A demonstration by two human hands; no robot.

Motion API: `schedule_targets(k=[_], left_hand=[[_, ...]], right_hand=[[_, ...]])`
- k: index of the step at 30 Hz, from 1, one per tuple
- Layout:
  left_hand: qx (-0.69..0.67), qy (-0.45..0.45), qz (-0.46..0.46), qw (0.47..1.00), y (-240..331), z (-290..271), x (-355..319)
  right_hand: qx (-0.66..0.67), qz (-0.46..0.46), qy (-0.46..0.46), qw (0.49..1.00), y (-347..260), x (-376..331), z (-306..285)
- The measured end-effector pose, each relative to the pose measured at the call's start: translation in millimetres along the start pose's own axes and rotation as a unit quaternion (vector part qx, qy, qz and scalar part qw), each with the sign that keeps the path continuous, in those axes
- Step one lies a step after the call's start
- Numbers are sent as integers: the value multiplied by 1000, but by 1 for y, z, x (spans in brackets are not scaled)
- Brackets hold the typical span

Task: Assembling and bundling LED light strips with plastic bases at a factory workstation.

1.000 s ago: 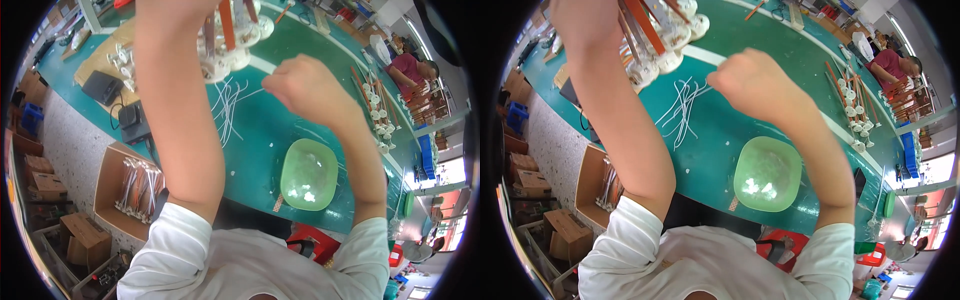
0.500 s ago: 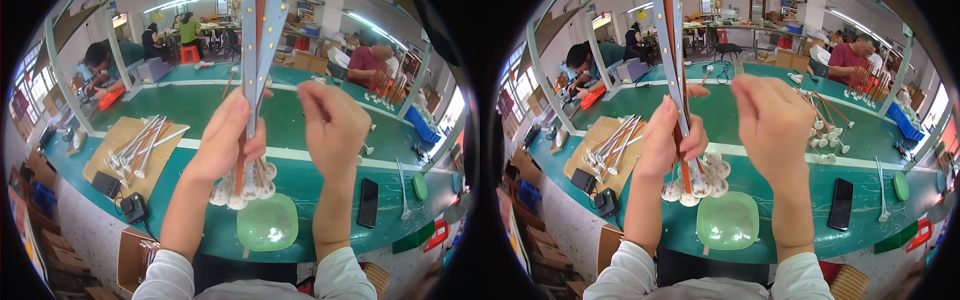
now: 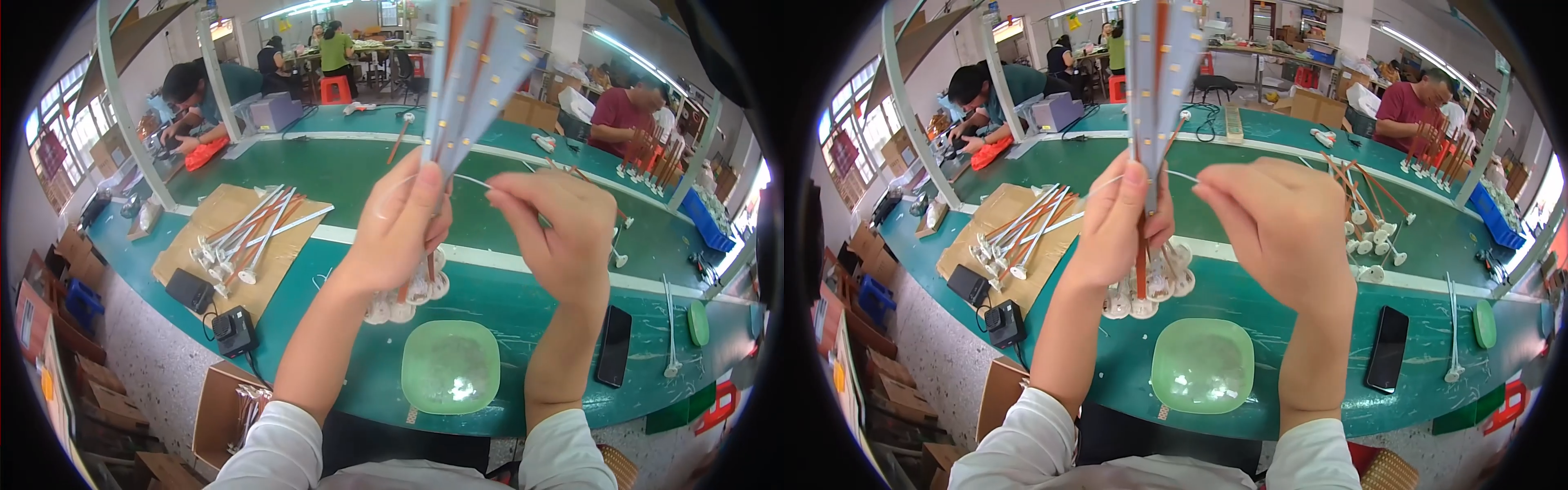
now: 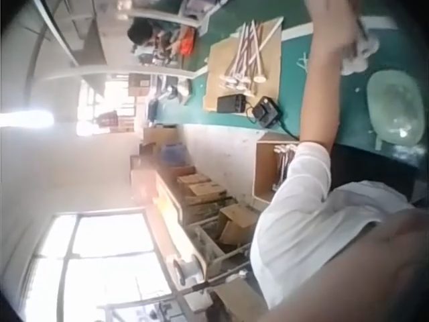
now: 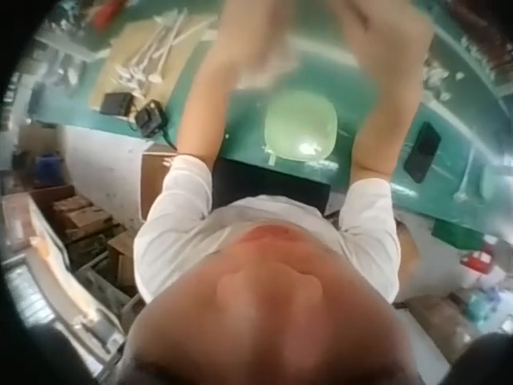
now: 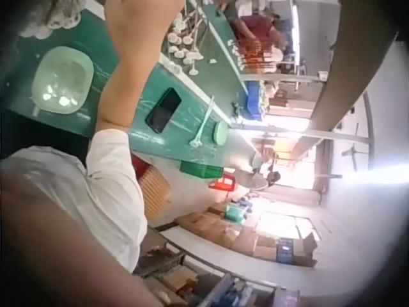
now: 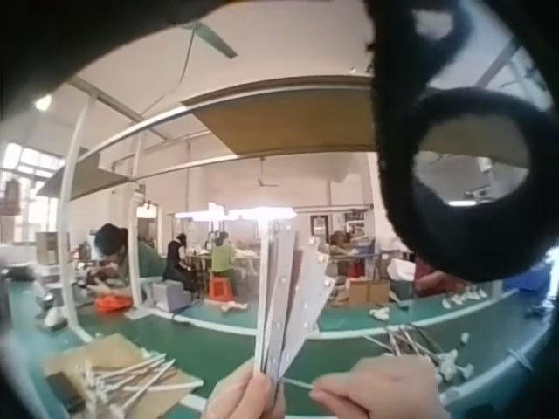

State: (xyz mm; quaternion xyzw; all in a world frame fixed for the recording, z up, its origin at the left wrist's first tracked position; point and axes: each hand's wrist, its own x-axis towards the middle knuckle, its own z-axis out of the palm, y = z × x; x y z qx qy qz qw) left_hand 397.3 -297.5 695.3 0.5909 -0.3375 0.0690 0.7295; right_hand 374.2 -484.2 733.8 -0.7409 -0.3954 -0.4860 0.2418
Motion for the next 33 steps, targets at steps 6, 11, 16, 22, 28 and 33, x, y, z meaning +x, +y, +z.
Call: schedule_targets(k=[6, 11, 16, 22, 28, 33], left_hand=[[247, 35, 126, 960, -8, 1, 4], [414, 33, 111, 903, 8, 3, -2], [399, 10, 135, 907, 0, -14, 0], [256, -19, 97, 962, 11, -10, 1], [-18, 2, 47, 999, 3, -12, 1], [-134, 1, 48, 990, 1, -13, 0]], right_hand=[[-30, -90, 22, 995, -37, 5, 15], [-37, -99, -19, 994, -44, 2, 24], [-28, -131, 41, 990, -32, 2, 34], [87, 68, 136, 985, -17, -5, 41], [397, 209, 147, 882, -16, -5, 57], [353, 226, 142, 897, -23, -3, 58]])
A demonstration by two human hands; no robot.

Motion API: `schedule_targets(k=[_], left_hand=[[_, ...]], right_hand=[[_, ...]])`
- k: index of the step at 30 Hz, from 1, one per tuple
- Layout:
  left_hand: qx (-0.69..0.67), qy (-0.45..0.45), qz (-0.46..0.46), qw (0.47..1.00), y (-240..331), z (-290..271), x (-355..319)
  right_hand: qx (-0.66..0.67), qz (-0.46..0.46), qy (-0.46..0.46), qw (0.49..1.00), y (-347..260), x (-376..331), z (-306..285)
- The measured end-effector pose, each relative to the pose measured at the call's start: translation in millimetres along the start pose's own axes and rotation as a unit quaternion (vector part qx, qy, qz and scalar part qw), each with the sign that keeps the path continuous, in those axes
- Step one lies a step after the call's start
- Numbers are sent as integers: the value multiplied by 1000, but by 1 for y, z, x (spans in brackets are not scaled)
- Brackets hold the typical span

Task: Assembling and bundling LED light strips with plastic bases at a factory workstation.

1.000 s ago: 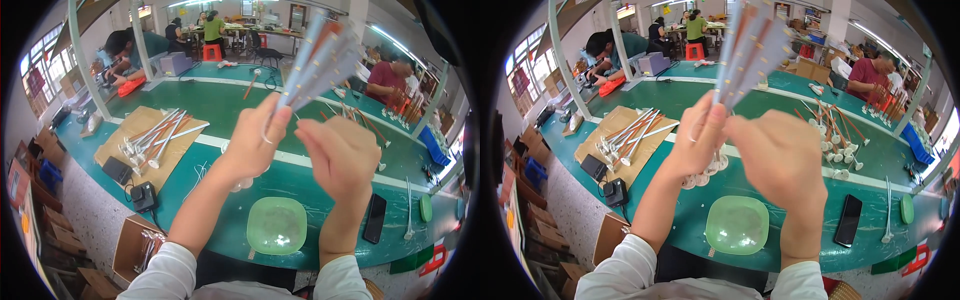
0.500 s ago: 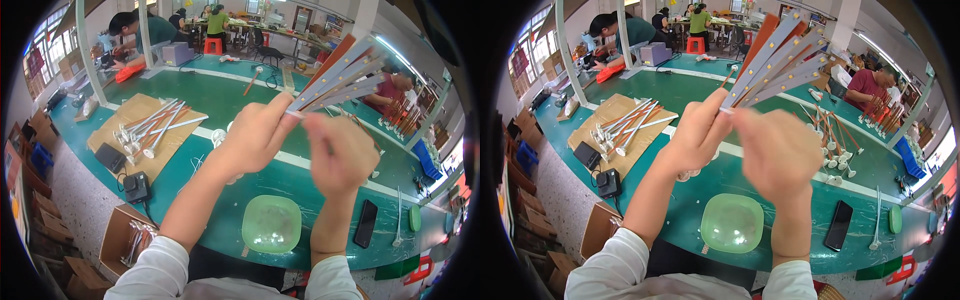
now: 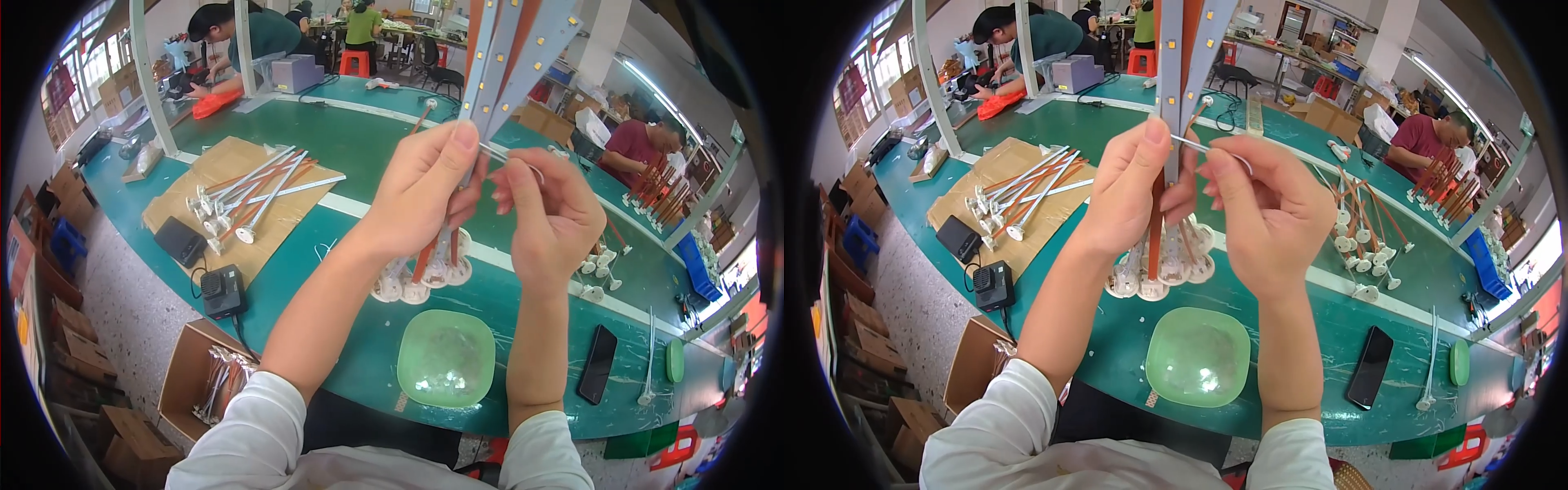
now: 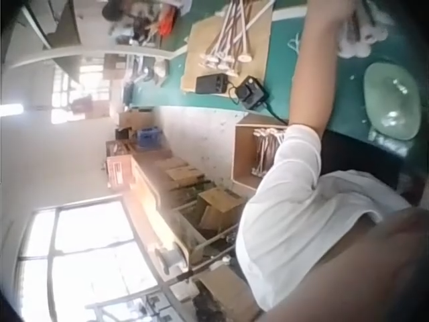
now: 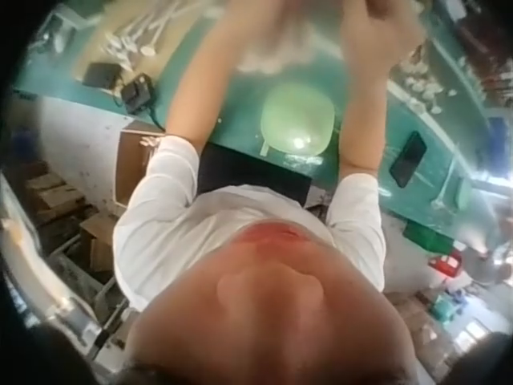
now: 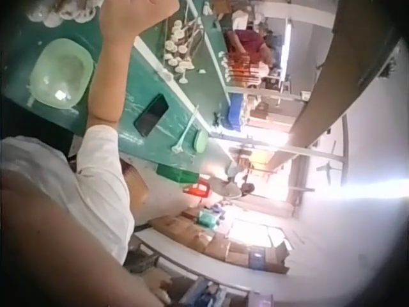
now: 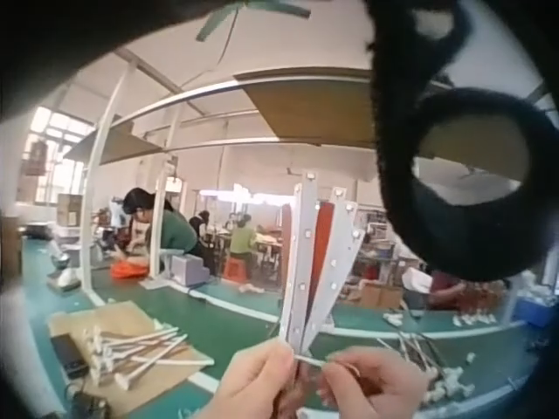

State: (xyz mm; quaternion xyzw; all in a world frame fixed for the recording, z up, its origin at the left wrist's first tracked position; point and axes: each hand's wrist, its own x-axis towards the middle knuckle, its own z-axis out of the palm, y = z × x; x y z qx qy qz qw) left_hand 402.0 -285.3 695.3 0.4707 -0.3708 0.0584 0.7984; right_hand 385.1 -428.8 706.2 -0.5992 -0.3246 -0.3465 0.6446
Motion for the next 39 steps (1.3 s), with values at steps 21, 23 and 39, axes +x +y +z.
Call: schedule_targets(k=[21, 23, 39], left_hand=[[114, -66, -50, 990, 5, -8, 2], [42, -113, -60, 991, 5, -10, -1], [39, -127, -130, 983, 17, -13, -4]], right_hand=[[-272, -1, -177, 946, -29, 7, -18], [-258, 16, -192, 947, -26, 9, -22], [-411, -323, -123, 844, -5, 10, -6]])
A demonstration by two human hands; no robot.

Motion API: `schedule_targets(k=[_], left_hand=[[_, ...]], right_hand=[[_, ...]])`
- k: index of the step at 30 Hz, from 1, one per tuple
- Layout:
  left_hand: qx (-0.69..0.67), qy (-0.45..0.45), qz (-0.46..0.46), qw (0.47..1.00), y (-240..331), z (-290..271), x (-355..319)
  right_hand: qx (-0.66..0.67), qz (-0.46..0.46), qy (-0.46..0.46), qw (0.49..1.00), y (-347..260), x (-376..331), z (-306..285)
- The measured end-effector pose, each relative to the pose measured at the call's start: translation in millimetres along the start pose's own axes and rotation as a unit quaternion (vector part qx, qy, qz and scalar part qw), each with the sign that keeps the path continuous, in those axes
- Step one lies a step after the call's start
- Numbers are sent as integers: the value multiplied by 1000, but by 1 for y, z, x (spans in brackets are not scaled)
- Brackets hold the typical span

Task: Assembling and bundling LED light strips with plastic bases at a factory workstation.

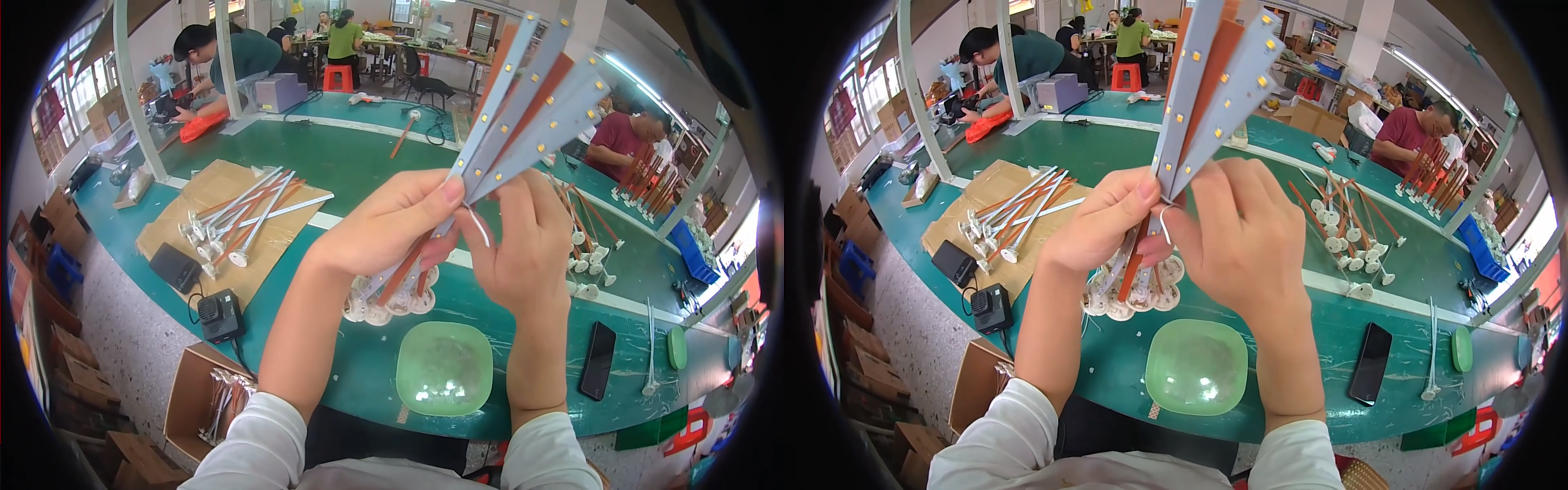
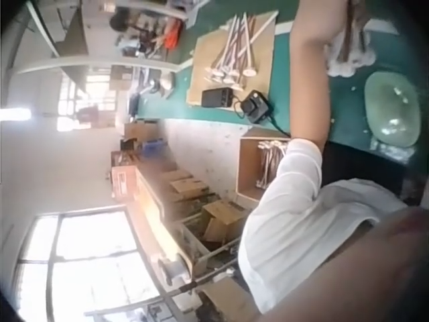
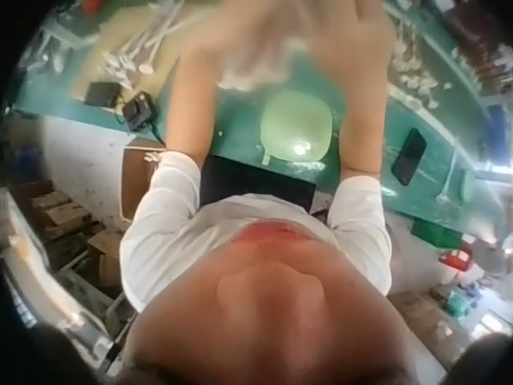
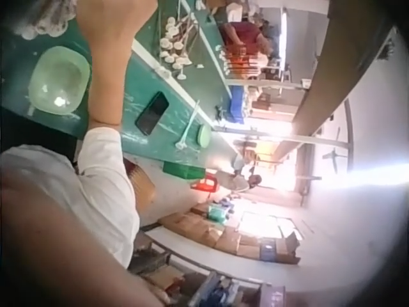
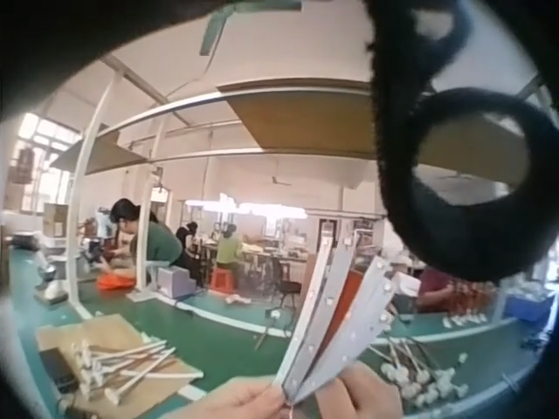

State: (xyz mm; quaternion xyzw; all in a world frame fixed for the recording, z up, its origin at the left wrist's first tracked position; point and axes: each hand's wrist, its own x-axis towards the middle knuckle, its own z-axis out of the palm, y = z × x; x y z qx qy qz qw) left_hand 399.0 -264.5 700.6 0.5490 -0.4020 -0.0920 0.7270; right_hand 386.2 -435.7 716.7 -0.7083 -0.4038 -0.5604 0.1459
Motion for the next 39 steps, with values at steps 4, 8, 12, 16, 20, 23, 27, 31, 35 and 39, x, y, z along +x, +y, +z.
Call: schedule_targets(k=[4, 8, 12, 16, 20, 23, 27, 31, 35, 39], left_hand=[[47, 19, 33, 998, 1, 0, 0], [113, 61, 44, 991, 2, -1, -1], [234, 81, 89, 965, 10, 2, -1], [203, 95, 135, 965, 10, 8, 1], [156, 136, 68, 976, 6, 0, 0], [168, 151, 62, 972, 6, -3, -1], [172, 154, 89, 969, -5, 0, 5], [146, 127, 51, 980, 2, 5, 3], [133, 117, 42, 983, 5, 7, 1], [160, 103, 38, 981, 6, 5, 0]], right_hand=[[-11, 37, 21, 999, -7, -5, 11], [31, 71, 36, 996, -14, -5, 14], [404, 377, -43, 832, -15, -12, 9], [701, 431, -46, 566, -4, -17, 13], [177, 276, 84, 941, 3, -12, 15], [-68, 35, 128, 989, 11, -5, 12], [-14, -44, 156, 987, 4, -9, 22], [-11, -13, 172, 985, 6, -6, 16], [1, -28, 118, 993, 1, -2, 8], [33, -45, 82, 995, 3, -12, 6]])
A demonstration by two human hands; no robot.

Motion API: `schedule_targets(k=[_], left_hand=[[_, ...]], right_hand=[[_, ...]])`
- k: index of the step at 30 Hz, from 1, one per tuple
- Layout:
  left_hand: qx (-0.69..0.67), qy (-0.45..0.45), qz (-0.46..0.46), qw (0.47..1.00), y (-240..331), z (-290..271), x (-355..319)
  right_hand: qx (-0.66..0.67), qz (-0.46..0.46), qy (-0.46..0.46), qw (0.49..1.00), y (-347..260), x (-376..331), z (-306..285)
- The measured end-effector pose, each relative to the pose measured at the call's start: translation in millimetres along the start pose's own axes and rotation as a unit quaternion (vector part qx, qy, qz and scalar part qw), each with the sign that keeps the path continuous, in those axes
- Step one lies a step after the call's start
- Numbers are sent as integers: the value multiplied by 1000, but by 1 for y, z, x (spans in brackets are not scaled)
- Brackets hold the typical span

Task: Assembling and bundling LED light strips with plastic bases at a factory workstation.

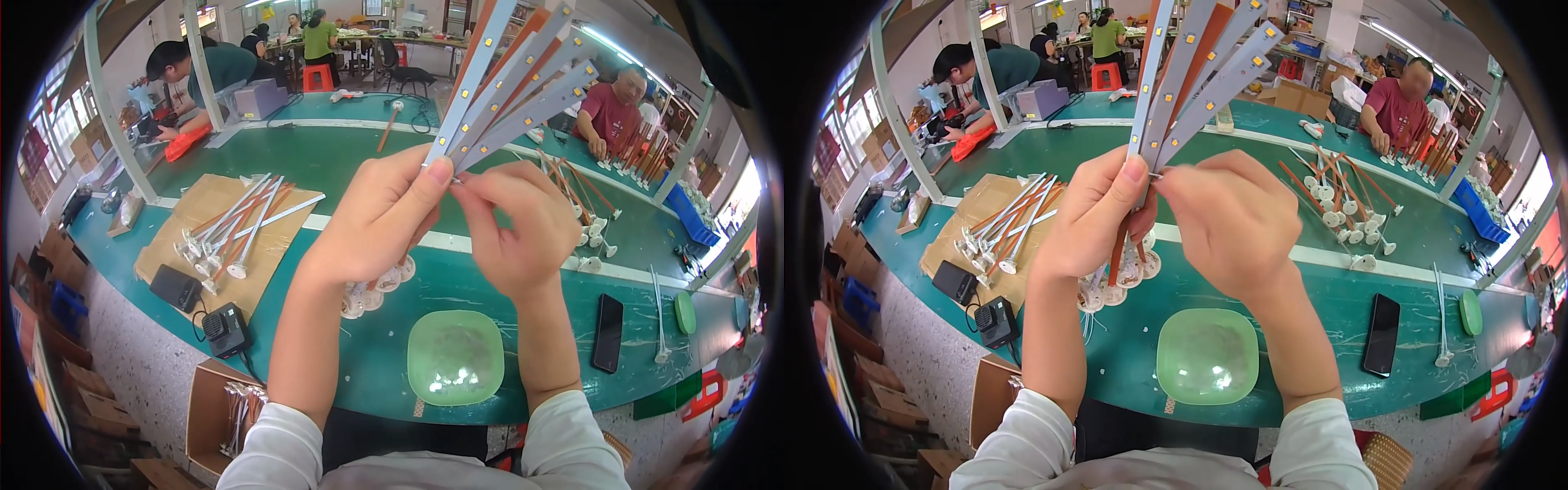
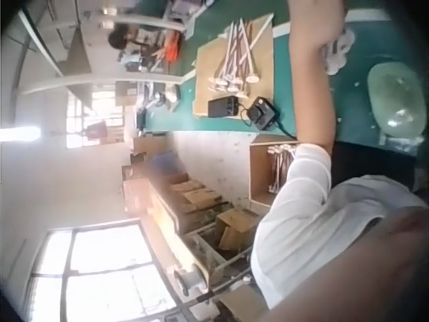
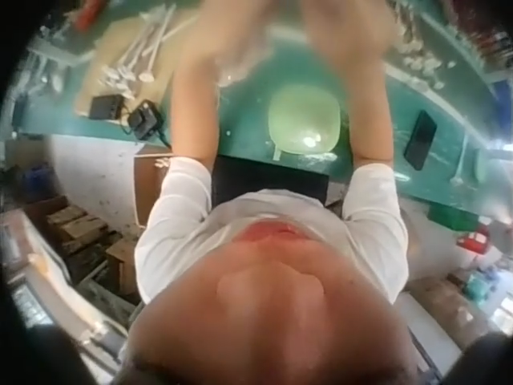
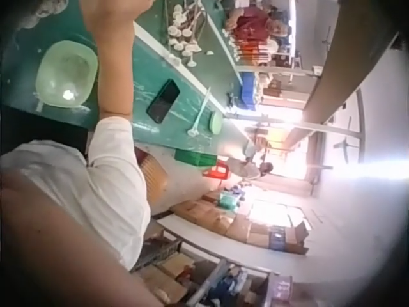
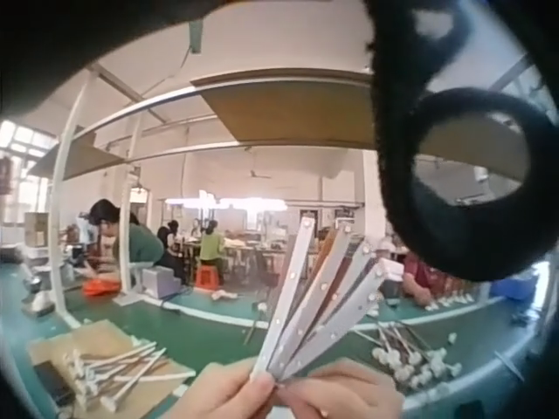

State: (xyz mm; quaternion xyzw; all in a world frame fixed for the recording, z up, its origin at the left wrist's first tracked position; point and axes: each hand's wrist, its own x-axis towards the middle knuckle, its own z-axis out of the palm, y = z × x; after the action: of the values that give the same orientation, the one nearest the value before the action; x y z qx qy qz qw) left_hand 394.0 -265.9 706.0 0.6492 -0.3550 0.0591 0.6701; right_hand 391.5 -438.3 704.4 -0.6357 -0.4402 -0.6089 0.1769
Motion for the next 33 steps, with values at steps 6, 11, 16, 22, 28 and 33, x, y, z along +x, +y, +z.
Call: schedule_targets(k=[6, 11, 16, 22, 28, 33], left_hand=[[172, 23, 39, 984, 1, -7, -1], [88, -30, 33, 995, 6, -9, -5], [35, 8, 18, 999, 4, -2, -2], [76, 73, 28, 994, -3, -6, 4], [35, 41, 17, 998, -4, 0, 3], [32, 9, 15, 999, -1, 1, 0]], right_hand=[[279, 429, -1, 859, -19, 6, 1], [489, 488, 19, 723, -8, 5, -6], [638, 529, 34, 558, 0, 2, 0], [-66, 8, 72, 995, 10, 4, 4], [-98, 14, -3, 995, -8, 3, 1], [15, 135, 37, 990, -14, 1, 4]])
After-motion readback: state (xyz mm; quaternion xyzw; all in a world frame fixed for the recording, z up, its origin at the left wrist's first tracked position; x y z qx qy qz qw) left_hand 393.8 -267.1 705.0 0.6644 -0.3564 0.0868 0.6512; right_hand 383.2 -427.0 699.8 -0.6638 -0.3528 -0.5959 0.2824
